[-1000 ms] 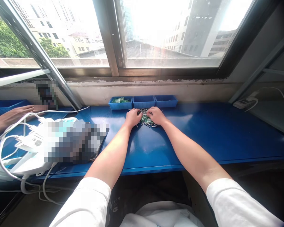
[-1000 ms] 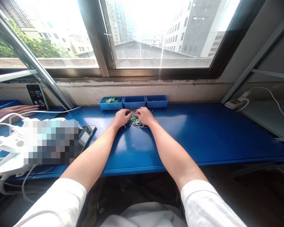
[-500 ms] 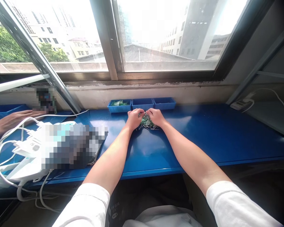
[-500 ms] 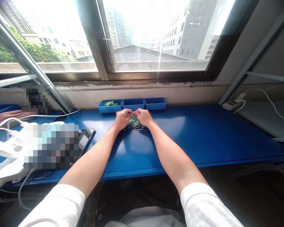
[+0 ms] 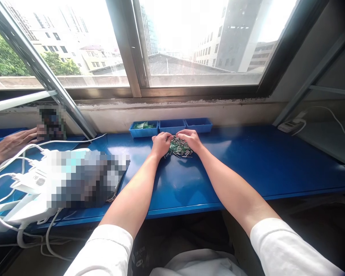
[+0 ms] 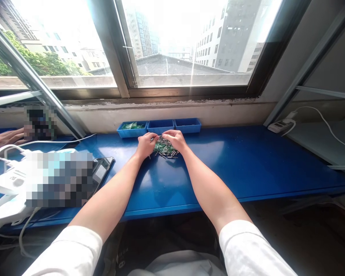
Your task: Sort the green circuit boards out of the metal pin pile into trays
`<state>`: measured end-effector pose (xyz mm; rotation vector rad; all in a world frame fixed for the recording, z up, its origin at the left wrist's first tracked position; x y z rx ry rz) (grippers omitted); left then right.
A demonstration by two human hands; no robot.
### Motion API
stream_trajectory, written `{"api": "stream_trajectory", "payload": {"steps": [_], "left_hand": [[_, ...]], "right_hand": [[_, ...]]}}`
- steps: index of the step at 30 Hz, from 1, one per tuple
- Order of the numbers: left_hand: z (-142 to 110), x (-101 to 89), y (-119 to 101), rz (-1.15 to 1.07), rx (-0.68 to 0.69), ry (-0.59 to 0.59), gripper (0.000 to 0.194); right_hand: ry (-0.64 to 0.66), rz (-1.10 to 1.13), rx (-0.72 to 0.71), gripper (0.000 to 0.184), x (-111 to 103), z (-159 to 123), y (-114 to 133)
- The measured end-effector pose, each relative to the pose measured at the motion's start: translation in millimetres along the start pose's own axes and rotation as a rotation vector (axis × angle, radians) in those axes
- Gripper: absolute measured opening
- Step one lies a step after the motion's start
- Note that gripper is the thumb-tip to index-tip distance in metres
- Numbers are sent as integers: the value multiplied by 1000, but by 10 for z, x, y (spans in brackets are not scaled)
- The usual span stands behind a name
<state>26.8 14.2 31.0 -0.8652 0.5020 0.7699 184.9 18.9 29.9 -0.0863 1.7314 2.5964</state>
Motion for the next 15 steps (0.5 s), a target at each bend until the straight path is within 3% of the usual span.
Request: {"api": "stream_trajectory", "payload": {"steps": [7,11,15], "left_hand": [[-3,-9,-8,39,-31,-8,26],[20,-29,91,112,-140,-54,29],[29,-81,240,263,-298,-38,33]], "right_hand": [[-57,-70,-30,27,-44,41,-52],[-228,-417,-73,32,-173,90,-136],[-290,-728,-115,48,-260,122,-181]]}}
Point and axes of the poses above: each hand's wrist, its own z-axis towards the middle knuckle, its own x-axis out of the palm, y = z × x, the point moved 4 cm from there along z, towards the middle knuckle, and after that the axes turned 5 degrees about -y, right-handed, at the moved point
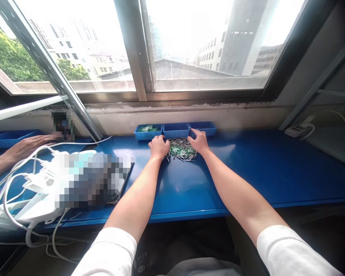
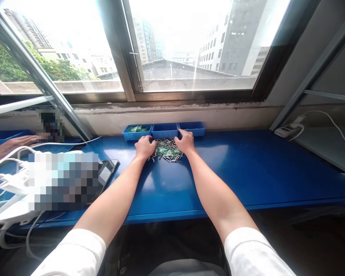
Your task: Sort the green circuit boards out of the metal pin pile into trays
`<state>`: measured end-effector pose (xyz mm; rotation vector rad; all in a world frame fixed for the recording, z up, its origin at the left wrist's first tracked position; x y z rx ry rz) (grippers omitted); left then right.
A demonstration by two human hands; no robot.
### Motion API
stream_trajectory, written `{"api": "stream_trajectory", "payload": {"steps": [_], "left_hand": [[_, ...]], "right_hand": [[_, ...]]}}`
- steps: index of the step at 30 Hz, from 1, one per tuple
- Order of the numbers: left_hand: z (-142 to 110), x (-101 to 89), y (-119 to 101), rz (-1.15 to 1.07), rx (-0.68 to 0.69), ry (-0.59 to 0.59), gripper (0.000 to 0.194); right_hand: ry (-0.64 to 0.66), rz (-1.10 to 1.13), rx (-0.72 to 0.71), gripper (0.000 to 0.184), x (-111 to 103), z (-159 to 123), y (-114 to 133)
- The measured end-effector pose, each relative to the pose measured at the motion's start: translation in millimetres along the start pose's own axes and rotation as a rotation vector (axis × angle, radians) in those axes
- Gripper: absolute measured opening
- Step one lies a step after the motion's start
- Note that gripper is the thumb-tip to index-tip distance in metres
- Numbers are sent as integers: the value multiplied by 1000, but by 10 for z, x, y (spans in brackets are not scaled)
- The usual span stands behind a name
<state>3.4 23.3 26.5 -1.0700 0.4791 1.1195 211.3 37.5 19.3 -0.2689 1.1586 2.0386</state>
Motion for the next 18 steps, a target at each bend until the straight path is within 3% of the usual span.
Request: {"api": "stream_trajectory", "payload": {"steps": [5,9,18], "left_hand": [[-1,-50,130,181,-110,45,40],[-34,23,165,153,-148,182,56],[-36,183,83,-30,14,307,66]], "right_hand": [[38,-228,63,64,-17,29,-108],[80,-282,88,70,-21,37,-147],[155,-273,62,74,63,47,-220]]}}
Point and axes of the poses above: each hand's wrist, its own z-axis towards the middle knuckle, its own x-axis out of the palm, y = z × x, the point moved 4 cm from there along z, towards the middle knuckle, and after that the axes turned 5 degrees about -y, right-handed, at the moved point
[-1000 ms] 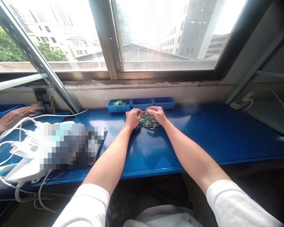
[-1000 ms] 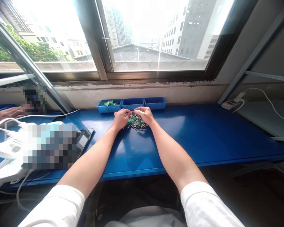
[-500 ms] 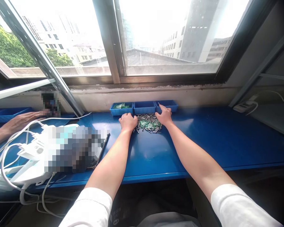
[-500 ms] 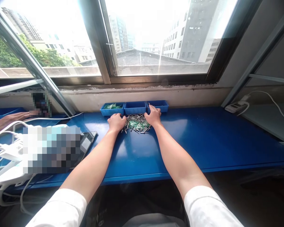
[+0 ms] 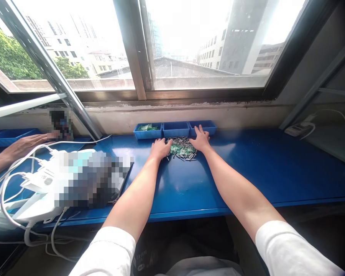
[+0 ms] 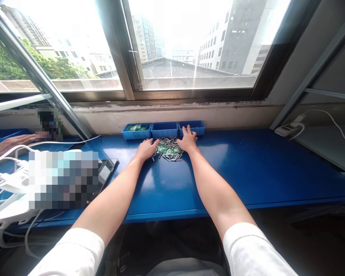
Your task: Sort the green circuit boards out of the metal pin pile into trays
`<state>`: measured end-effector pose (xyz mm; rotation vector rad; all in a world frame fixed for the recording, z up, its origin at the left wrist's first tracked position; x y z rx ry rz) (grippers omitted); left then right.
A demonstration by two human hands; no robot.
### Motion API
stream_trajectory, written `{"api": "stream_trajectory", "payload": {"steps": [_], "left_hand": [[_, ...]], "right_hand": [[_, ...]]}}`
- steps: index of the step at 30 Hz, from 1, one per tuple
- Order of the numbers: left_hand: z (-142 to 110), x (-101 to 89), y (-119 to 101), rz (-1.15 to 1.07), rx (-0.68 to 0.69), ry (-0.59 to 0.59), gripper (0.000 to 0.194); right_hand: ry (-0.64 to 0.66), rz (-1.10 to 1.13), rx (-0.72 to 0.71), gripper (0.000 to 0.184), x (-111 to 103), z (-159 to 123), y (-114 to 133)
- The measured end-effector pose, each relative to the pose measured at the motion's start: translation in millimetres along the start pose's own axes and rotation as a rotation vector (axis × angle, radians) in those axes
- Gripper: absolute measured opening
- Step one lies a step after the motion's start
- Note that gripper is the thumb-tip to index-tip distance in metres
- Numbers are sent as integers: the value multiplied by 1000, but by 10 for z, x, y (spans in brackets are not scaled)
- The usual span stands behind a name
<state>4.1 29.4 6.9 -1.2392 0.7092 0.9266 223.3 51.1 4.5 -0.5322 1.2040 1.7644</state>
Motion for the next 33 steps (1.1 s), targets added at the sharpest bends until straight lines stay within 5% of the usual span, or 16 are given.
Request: {"api": "stream_trajectory", "payload": {"steps": [6,13,20,33], "left_hand": [[-16,37,-57,-62,106,11,70],[4,43,-62,-45,136,-35,60],[-11,41,-89,66,175,-32,66],[-14,15,-99,45,222,-61,54]], "right_hand": [[-44,21,-90,67,-1,-89,176],[17,87,-174,30,74,-171,300],[146,87,-234,24,114,-202,351],[139,235,-318,11,137,-197,332]]}}
Point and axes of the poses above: each hand's wrist, its own z-axis towards the middle knuckle, its own x-axis out of the palm, y = z × x, the point moved 4 cm from there along z, towards the middle knuckle, and after that the axes turned 5 degrees about -y, right-handed, at the moved point
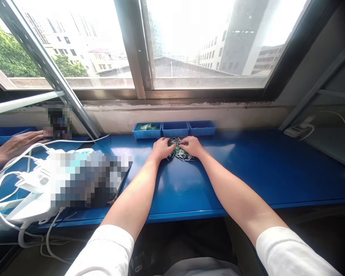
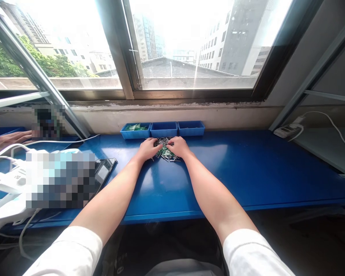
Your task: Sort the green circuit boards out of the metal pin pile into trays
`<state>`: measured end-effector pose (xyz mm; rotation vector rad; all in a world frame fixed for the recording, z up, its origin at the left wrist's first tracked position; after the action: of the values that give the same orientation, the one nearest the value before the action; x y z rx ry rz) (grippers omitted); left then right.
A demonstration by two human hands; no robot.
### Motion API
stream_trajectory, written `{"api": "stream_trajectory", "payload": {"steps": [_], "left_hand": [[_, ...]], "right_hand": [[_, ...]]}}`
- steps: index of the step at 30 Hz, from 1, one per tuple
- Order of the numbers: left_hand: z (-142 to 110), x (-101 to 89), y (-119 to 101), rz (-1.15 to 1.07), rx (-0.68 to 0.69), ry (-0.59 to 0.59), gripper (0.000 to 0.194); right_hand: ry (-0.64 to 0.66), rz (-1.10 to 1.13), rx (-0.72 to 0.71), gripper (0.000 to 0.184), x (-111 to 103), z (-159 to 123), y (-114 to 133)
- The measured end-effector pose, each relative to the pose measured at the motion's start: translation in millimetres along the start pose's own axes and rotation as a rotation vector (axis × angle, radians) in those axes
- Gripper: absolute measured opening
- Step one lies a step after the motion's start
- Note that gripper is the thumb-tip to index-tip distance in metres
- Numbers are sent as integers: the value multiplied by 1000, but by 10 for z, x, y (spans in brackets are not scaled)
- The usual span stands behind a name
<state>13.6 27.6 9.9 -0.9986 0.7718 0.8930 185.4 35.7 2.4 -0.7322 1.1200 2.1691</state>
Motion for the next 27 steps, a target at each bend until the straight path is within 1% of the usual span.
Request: {"api": "stream_trajectory", "payload": {"steps": [3,9,14,18,20,22,25,27], "left_hand": [[7,5,15,9,-20,-16,57],[5,79,37,51,-22,101,73],[-2,85,35,69,-11,113,76],[-9,86,28,77,-3,111,74],[-16,75,17,78,4,95,72],[-22,46,-6,76,23,52,69],[-30,-29,-72,61,78,-59,56],[-38,-78,-130,21,121,-128,46]], "right_hand": [[-10,2,-10,10,4,6,0],[-10,-26,-17,5,6,10,16],[-25,27,-51,1,-4,-5,33],[-62,81,-75,5,-20,-3,56],[-100,105,-88,4,-47,1,84],[-153,133,-102,3,-92,2,126],[-229,199,-111,8,-168,-4,205],[-265,262,-77,12,-207,-6,247]]}}
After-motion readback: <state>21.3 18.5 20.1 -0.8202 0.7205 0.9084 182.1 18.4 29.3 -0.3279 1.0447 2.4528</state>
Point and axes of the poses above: each hand's wrist, its own z-axis towards the middle knuckle, its own x-axis out of the palm, y = z × x, the point moved 4 cm from there along z, towards the middle knuckle, and after that the axes turned 5 degrees about -y, right-handed, at the moved point
